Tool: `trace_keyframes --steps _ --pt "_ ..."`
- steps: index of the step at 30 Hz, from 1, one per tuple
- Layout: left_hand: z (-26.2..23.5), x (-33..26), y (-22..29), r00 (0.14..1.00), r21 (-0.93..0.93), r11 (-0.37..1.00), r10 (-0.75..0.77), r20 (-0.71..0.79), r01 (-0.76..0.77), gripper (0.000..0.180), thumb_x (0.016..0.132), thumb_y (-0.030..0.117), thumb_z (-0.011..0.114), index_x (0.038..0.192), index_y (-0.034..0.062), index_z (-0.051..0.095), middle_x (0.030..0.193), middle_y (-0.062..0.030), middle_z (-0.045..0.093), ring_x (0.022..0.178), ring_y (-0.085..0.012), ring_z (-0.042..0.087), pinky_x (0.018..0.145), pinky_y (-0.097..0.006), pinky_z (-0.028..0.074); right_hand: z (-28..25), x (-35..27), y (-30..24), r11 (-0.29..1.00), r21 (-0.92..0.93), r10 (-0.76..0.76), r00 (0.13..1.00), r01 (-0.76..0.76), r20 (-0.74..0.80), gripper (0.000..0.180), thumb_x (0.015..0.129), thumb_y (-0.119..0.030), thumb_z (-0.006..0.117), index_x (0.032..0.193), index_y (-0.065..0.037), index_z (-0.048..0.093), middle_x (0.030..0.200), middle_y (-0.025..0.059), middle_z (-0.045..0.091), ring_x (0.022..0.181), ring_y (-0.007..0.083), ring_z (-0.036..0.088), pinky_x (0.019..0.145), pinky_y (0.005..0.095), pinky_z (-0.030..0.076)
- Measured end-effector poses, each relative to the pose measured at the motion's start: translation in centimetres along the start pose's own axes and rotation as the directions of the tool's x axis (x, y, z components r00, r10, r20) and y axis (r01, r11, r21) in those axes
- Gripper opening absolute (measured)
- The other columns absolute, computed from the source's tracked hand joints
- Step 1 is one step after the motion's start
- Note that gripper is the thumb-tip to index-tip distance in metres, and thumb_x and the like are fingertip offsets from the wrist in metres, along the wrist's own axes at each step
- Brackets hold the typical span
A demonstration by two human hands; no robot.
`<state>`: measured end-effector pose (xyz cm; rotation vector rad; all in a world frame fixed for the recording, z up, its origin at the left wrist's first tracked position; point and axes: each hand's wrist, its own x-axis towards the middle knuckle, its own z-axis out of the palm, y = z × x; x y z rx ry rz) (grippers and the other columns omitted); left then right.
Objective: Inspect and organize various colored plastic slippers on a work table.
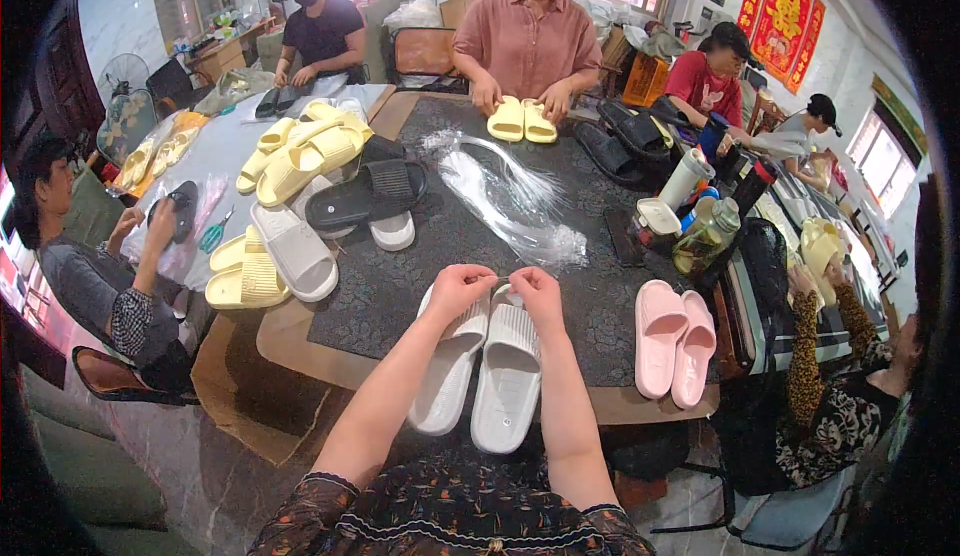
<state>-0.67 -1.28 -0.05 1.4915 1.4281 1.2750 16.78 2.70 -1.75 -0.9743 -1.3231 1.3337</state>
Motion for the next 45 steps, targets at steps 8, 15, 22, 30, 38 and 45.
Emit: trace_keyframes --steps 8,15,22,30,38,45 --pt "0.4 0.0 -0.3 1.000 -0.028 1.000 -0.007 -0.023 0.006 0.022 0.077 0.023 0.069 0.090 0.0055 0.071 0.071 -0.0044 0.067 0.061 -0.0092 0.058 0.059 -0.026 0.046 -0.5 0.2 0.7 1.000 0.004 0.005 0.998 -0.005 -0.059 0.013 0.082 -0.014 0.065 0.085 -0.001 0.064 0.073 0.0018 0.064 0.066 0.0070 0.058 0.062 0.0212 0.045" --pt "-0.1 0.0 -0.3 1.000 0.055 0.998 -0.008 0.013 0.007 0.023 0.077 0.023 0.069 0.091 0.0053 0.071 0.070 -0.0049 0.067 0.061 -0.0102 0.058 0.060 -0.026 0.046 0.4 -0.2 -0.2 0.997 -0.072 -0.018 0.998 0.022 0.063 0.011 0.083 -0.013 0.065 0.086 -0.002 0.064 0.075 0.0022 0.064 0.067 0.0072 0.058 0.062 0.0216 0.046" --pt "-0.2 -0.3 1.0 1.000 0.058 0.998 -0.018 0.021 0.017 0.022 0.077 0.022 0.068 0.091 0.0058 0.071 0.070 -0.0038 0.067 0.064 -0.0089 0.059 0.061 -0.026 0.047 0.3 -0.2 0.2 0.997 -0.063 -0.030 0.994 0.036 0.101 0.010 0.082 -0.013 0.064 0.083 -0.003 0.063 0.073 0.0002 0.062 0.066 0.0060 0.055 0.062 0.0210 0.044" --pt "0.0 -0.1 0.4 1.000 0.052 0.998 -0.029 -0.002 0.029 0.022 0.077 0.023 0.069 0.091 0.0073 0.072 0.070 -0.0040 0.067 0.063 -0.0088 0.059 0.061 -0.026 0.047 -0.1 0.0 0.2 0.998 -0.063 -0.027 1.000 0.027 0.011 0.010 0.082 -0.013 0.065 0.084 -0.003 0.064 0.074 0.0001 0.062 0.067 0.0062 0.057 0.061 0.0206 0.044" --pt "0.1 -0.1 0.3 1.000 0.017 1.000 -0.008 -0.021 0.008 0.021 0.076 0.024 0.068 0.089 0.0076 0.072 0.070 -0.0050 0.067 0.062 -0.0106 0.060 0.060 -0.027 0.047 -0.2 0.1 0.4 1.000 0.020 -0.017 0.999 0.018 -0.037 0.010 0.083 -0.011 0.064 0.086 -0.002 0.063 0.074 0.0000 0.062 0.068 0.0064 0.056 0.063 0.0210 0.044" --pt "-0.1 -0.1 0.5 1.000 0.070 0.997 -0.022 0.011 0.022 0.022 0.076 0.024 0.069 0.089 0.0059 0.072 0.073 -0.0059 0.068 0.064 -0.0105 0.061 0.061 -0.027 0.048 0.1 0.1 0.3 0.997 -0.063 -0.054 0.999 0.054 -0.005 0.011 0.082 -0.012 0.063 0.084 -0.001 0.064 0.073 0.0006 0.063 0.066 0.0058 0.056 0.062 0.0213 0.045"
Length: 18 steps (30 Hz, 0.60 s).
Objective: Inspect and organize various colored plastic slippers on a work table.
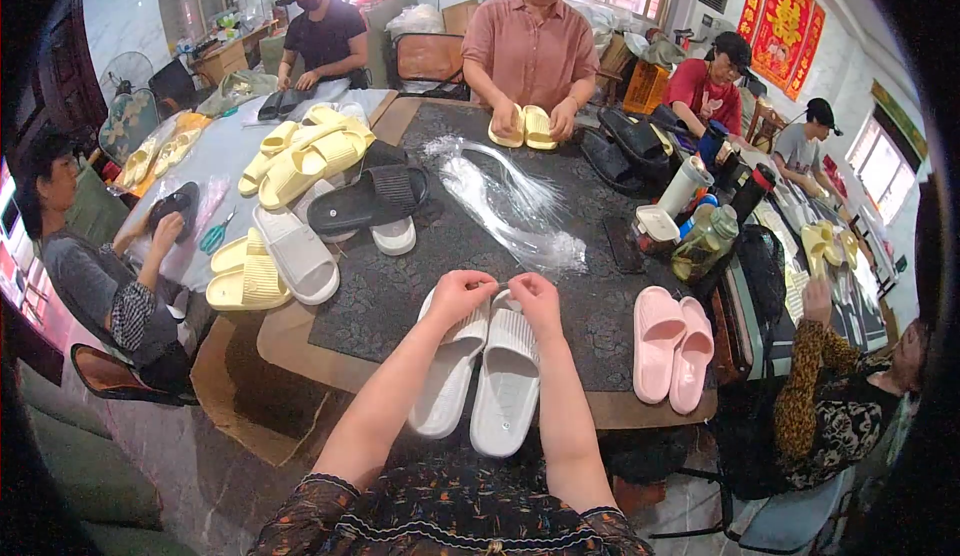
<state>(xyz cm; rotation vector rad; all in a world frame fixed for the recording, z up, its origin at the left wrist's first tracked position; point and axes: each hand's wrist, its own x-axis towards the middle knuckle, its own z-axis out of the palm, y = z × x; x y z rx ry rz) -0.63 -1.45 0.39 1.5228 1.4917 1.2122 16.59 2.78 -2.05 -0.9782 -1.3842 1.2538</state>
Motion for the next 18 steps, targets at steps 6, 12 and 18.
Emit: trace_keyframes --steps 6,12,18 --pt "0.0 -0.1 0.1 1.000 -0.004 1.000 -0.020 0.005 0.020 0.023 0.076 0.024 0.069 0.091 0.0064 0.072 0.074 -0.0059 0.069 0.067 -0.0110 0.063 0.064 -0.026 0.049 -0.1 0.0 0.0 1.000 0.001 0.025 0.999 -0.025 0.024 0.009 0.082 -0.012 0.063 0.085 -0.003 0.063 0.075 0.0004 0.062 0.068 0.0069 0.057 0.064 0.0216 0.045" --pt "0.1 -0.2 0.3 1.000 -0.037 0.999 -0.002 -0.007 0.002 0.022 0.077 0.024 0.069 0.091 0.0063 0.072 0.074 -0.0056 0.069 0.067 -0.0109 0.063 0.064 -0.026 0.049 -0.5 0.1 -0.2 0.997 0.011 0.075 0.995 -0.075 -0.068 0.014 0.081 -0.015 0.065 0.085 -0.001 0.064 0.074 0.0016 0.063 0.068 0.0074 0.058 0.062 0.0217 0.045" --pt "0.1 0.1 -0.5 1.000 -0.027 1.000 -0.010 0.011 0.010 0.022 0.077 0.023 0.069 0.090 0.0058 0.072 0.073 -0.0050 0.069 0.066 -0.0091 0.061 0.063 -0.026 0.048 0.1 -0.2 -0.2 0.999 -0.041 0.038 0.991 -0.032 0.132 0.011 0.083 -0.015 0.063 0.085 -0.004 0.062 0.072 -0.0019 0.060 0.063 0.0043 0.052 0.056 0.0195 0.038"
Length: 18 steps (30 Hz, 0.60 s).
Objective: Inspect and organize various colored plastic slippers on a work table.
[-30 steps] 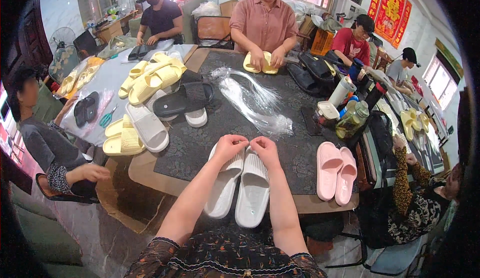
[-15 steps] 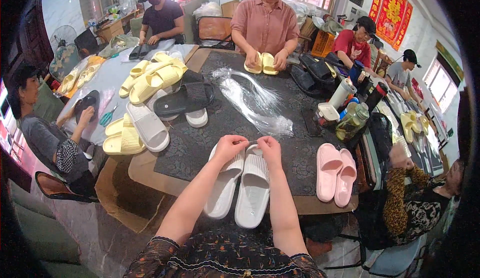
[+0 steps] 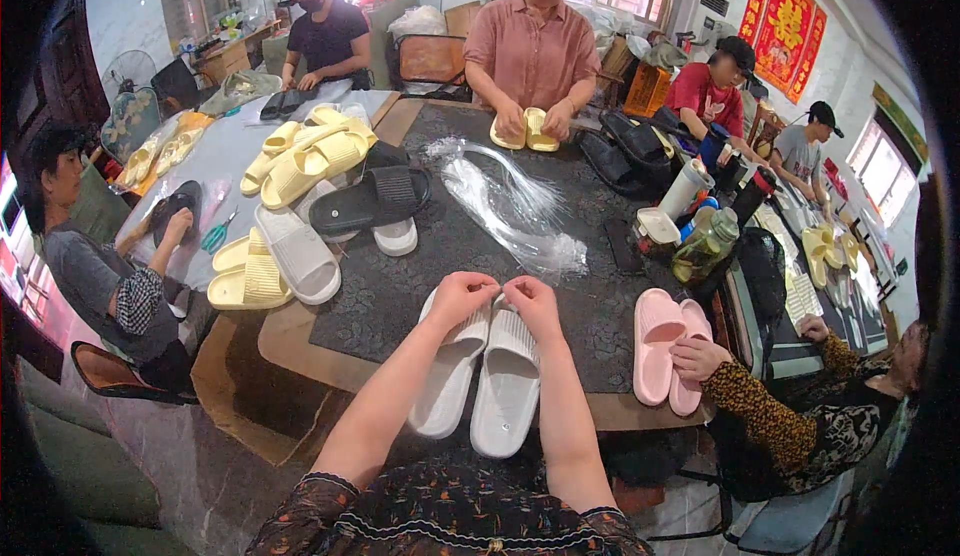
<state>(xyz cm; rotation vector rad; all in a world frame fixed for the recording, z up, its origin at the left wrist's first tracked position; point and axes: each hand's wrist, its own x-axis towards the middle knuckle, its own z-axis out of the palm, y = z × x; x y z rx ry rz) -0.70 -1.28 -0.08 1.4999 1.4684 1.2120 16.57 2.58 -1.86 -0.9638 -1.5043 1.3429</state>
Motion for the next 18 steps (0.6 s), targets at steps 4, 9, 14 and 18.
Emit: trace_keyframes --steps 4,9,14,18 --pt "0.2 -0.4 1.0 0.999 -0.023 1.000 -0.003 -0.034 0.002 0.022 0.076 0.023 0.068 0.090 0.0056 0.072 0.072 -0.0045 0.068 0.065 -0.0091 0.061 0.063 -0.025 0.048 -0.5 0.1 0.2 0.996 0.084 0.011 0.984 0.004 -0.179 0.011 0.082 -0.013 0.065 0.085 -0.003 0.063 0.073 -0.0010 0.061 0.065 0.0049 0.054 0.058 0.0198 0.041" --pt "0.0 -0.1 0.2 1.000 0.004 1.000 0.002 -0.014 -0.002 0.022 0.077 0.022 0.068 0.090 0.0051 0.071 0.072 -0.0050 0.068 0.064 -0.0102 0.061 0.063 -0.026 0.048 0.3 0.0 -0.2 0.997 0.077 0.032 0.999 -0.030 -0.019 0.012 0.081 -0.012 0.065 0.085 -0.001 0.063 0.073 0.0009 0.062 0.064 0.0059 0.055 0.060 0.0206 0.043" --pt "0.2 -0.1 0.4 0.999 -0.045 0.999 0.003 -0.037 -0.005 0.022 0.076 0.022 0.068 0.090 0.0052 0.071 0.073 -0.0056 0.069 0.063 -0.0115 0.061 0.063 -0.027 0.048 -0.3 0.0 -0.6 0.996 0.092 0.040 0.976 -0.021 -0.212 0.011 0.083 -0.012 0.062 0.085 -0.002 0.063 0.073 0.0005 0.061 0.068 0.0070 0.056 0.063 0.0214 0.043" --pt "0.2 0.0 0.4 1.000 0.020 1.000 0.009 -0.014 -0.008 0.022 0.076 0.023 0.068 0.090 0.0058 0.072 0.071 -0.0049 0.068 0.063 -0.0108 0.061 0.062 -0.027 0.048 0.0 0.2 0.2 0.998 0.041 -0.040 0.997 0.043 -0.073 0.010 0.083 -0.012 0.063 0.085 -0.002 0.063 0.073 0.0006 0.062 0.066 0.0067 0.056 0.062 0.0213 0.043"
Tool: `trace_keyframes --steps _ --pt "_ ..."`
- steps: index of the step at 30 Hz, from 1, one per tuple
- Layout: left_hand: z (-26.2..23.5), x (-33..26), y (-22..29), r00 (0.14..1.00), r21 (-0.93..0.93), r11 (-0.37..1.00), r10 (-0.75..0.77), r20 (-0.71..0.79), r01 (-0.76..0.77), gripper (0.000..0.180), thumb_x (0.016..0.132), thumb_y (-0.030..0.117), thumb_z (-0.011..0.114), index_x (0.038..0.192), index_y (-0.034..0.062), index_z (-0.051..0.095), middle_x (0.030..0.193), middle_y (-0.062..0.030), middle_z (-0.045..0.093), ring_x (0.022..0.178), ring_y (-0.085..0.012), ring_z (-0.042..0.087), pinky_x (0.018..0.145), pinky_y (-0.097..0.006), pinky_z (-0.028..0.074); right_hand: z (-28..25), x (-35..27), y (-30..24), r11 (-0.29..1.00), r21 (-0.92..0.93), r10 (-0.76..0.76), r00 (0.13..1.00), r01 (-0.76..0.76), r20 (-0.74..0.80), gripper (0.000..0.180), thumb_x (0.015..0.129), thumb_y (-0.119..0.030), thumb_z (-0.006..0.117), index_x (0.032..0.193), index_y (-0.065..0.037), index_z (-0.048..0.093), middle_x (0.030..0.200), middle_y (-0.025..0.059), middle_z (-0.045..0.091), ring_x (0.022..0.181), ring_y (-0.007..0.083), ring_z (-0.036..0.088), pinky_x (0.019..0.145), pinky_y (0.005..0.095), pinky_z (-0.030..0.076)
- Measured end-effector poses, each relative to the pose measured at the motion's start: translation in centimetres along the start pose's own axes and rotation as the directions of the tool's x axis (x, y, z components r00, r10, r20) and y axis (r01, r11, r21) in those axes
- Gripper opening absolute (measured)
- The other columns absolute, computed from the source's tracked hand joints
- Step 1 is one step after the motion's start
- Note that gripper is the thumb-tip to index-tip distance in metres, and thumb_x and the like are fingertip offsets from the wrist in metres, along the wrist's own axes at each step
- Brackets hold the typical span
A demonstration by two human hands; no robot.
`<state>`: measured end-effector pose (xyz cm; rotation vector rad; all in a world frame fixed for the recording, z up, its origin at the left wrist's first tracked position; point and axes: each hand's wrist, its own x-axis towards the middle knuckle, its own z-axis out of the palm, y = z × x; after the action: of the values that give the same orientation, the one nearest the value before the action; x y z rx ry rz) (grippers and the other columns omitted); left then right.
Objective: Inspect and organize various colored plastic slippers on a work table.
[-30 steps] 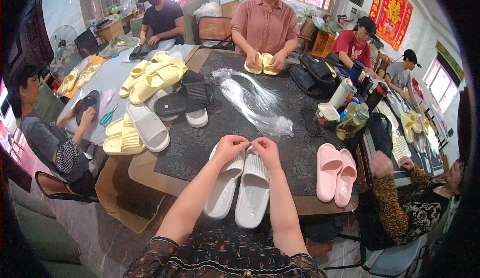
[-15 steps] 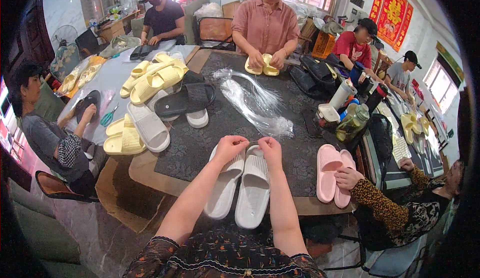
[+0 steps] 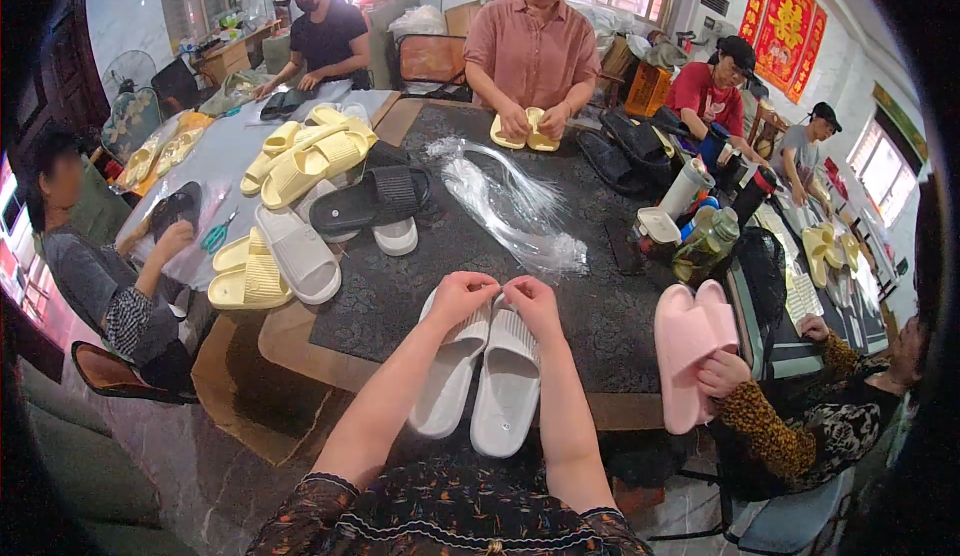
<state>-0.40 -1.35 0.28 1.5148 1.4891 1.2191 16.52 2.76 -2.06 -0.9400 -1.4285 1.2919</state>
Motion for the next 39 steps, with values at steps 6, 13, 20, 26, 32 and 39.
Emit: trace_keyframes --steps 6,13,20,26,32,39 --pt "-0.1 0.1 -0.6 1.000 -0.023 1.000 0.014 -0.027 -0.014 0.022 0.076 0.024 0.068 0.090 0.0070 0.072 0.068 -0.0048 0.067 0.062 -0.0102 0.060 0.061 -0.027 0.047 -0.1 0.0 -0.5 0.998 0.030 0.062 0.994 -0.060 -0.092 0.011 0.082 -0.012 0.065 0.086 -0.002 0.064 0.074 0.0007 0.062 0.066 0.0065 0.056 0.061 0.0212 0.044" --pt "0.0 -0.1 0.0 0.999 -0.018 1.000 0.016 -0.030 -0.017 0.022 0.076 0.025 0.069 0.089 0.0071 0.072 0.067 -0.0050 0.066 0.059 -0.0106 0.058 0.058 -0.027 0.046 -0.2 -0.1 -0.6 1.000 -0.014 0.019 0.999 -0.019 -0.038 0.010 0.082 -0.011 0.065 0.084 -0.002 0.062 0.074 0.0017 0.062 0.067 0.0072 0.057 0.063 0.0220 0.046" --pt "0.3 0.6 -1.5 0.995 -0.069 0.998 -0.008 -0.101 0.001 0.022 0.077 0.025 0.070 0.089 0.0068 0.072 0.067 -0.0041 0.066 0.060 -0.0107 0.059 0.057 -0.027 0.045 0.0 -0.3 -1.1 0.988 -0.146 -0.067 0.986 0.045 -0.150 0.014 0.080 -0.015 0.066 0.087 -0.003 0.064 0.072 0.0009 0.062 0.063 0.0062 0.054 0.059 0.0217 0.043" --pt "0.4 1.2 -2.9 0.975 -0.179 0.984 -0.024 -0.222 -0.016 0.019 0.078 0.023 0.069 0.087 0.0063 0.070 0.065 -0.0034 0.064 0.058 -0.0086 0.056 0.055 -0.026 0.044 1.0 -2.7 -5.8 0.875 -0.433 -0.360 0.888 0.214 -0.287 0.016 0.077 -0.017 0.069 0.087 -0.004 0.065 0.071 0.0031 0.062 0.054 0.0103 0.047 0.053 0.0247 0.040" --pt "-0.2 0.9 -2.6 0.968 -0.202 0.979 -0.032 -0.247 -0.019 0.017 0.082 0.017 0.066 0.088 0.0003 0.067 0.070 0.0019 0.062 0.063 -0.0046 0.051 0.057 -0.022 0.042 1.8 -10.9 -10.2 0.627 -0.773 0.045 0.987 0.094 0.156 0.032 0.079 -0.039 0.066 0.074 -0.008 0.068 0.065 0.0087 0.064 0.061 0.0250 0.063 0.058 0.0355 0.048" --pt "-0.1 1.2 -2.1 0.980 -0.203 0.979 -0.048 -0.192 0.008 0.020 0.083 0.020 0.065 0.089 0.0016 0.067 0.071 -0.0003 0.064 0.065 -0.0058 0.054 0.060 -0.024 0.044 4.1 -13.0 -9.2 0.421 -0.889 0.032 0.976 0.180 0.213 0.051 0.080 -0.052 0.060 0.080 -0.002 0.062 0.065 0.0153 0.063 0.065 0.0314 0.065 0.060 0.0421 0.051"
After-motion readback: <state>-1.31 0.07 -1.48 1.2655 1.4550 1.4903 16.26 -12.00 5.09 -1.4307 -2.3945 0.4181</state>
